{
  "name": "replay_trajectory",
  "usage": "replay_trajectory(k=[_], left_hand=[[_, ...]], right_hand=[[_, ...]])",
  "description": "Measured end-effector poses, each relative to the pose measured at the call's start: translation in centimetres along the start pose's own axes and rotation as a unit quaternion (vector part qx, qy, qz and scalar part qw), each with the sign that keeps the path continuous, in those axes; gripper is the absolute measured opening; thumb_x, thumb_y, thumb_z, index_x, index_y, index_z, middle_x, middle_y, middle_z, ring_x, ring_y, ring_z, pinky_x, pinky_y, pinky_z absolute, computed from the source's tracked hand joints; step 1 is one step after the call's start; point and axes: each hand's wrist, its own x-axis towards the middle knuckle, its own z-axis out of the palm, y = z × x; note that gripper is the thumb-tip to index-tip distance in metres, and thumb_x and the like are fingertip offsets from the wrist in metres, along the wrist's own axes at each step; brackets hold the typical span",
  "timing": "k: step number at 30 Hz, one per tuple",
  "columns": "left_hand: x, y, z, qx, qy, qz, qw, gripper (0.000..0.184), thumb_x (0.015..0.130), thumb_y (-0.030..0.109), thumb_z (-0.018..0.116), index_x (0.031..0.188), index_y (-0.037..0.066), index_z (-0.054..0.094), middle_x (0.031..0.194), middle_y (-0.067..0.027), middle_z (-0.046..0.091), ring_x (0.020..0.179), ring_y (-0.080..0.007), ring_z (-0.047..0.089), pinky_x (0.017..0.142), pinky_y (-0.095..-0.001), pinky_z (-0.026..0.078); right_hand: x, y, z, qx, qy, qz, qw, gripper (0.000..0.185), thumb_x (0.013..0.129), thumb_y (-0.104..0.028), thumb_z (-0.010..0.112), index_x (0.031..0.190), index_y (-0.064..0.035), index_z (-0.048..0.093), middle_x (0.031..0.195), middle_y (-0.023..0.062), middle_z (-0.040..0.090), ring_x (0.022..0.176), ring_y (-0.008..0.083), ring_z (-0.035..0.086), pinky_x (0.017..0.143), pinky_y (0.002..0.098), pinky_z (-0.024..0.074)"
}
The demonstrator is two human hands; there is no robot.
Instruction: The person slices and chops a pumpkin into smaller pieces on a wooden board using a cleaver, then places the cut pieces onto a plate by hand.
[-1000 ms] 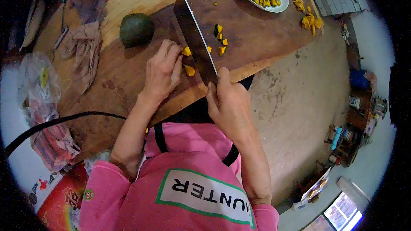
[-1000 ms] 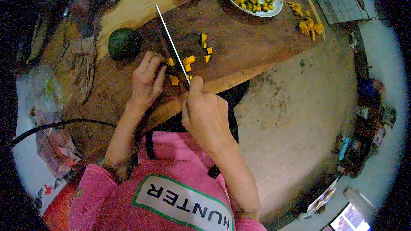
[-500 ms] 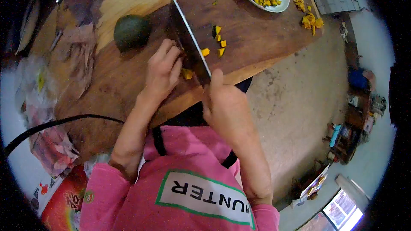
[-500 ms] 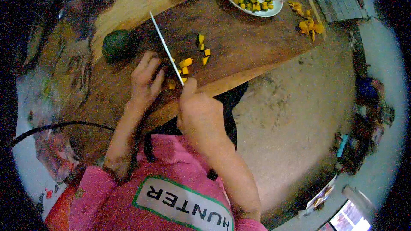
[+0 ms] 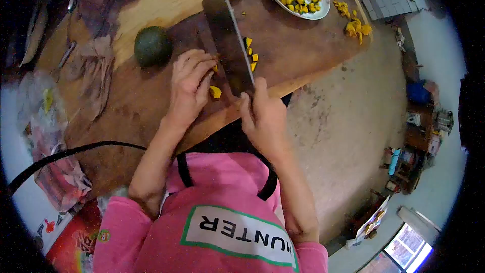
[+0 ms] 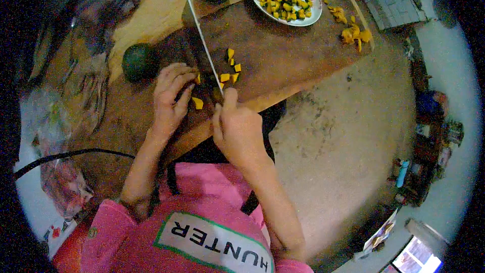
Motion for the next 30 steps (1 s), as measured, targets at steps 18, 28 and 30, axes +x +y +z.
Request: replay_trajectory(k=[18, 28, 30], left_hand=[[-3.1, 1.1, -1.0, 0.019, -0.097, 0.007, 0.995, 0.022, 0.081, 0.002, 0.068, 0.101, 0.000, 0.060, 0.103, -0.0182, 0.060, 0.097, -0.0404, 0.057, 0.083, -0.0453, 0.049], [-1.4, 0.9, -1.7, -0.072, -0.089, -0.177, 0.978, 0.021, 0.080, 0.004, 0.070, 0.100, 0.001, 0.065, 0.088, -0.0122, 0.060, 0.076, -0.0256, 0.060, 0.068, -0.0342, 0.049], [-1.3, 0.3, -1.5, -0.073, -0.063, -0.172, 0.980, 0.018, 0.082, 0.003, 0.069, 0.100, 0.001, 0.066, 0.089, -0.0127, 0.060, 0.080, -0.0269, 0.061, 0.071, -0.0351, 0.049]], right_hand=[[-2.4, 0.1, -1.3, -0.001, -0.067, 0.010, 0.998, 0.020, 0.094, -0.012, 0.058, 0.100, -0.0003, 0.042, 0.063, 0.0231, 0.060, 0.061, 0.0451, 0.063, 0.053, 0.0528, 0.0489], [-2.3, 0.2, -1.6, 0.036, -0.049, 0.031, 0.998, 0.017, 0.095, -0.010, 0.057, 0.099, -0.0003, 0.045, 0.063, 0.0239, 0.059, 0.061, 0.0453, 0.062, 0.053, 0.0531, 0.0475], [-2.6, 0.4, -1.4, 0.048, -0.053, 0.036, 0.997, 0.016, 0.095, -0.007, 0.058, 0.104, 0.0009, 0.047, 0.073, 0.0246, 0.063, 0.067, 0.0448, 0.063, 0.054, 0.0474, 0.0465]])
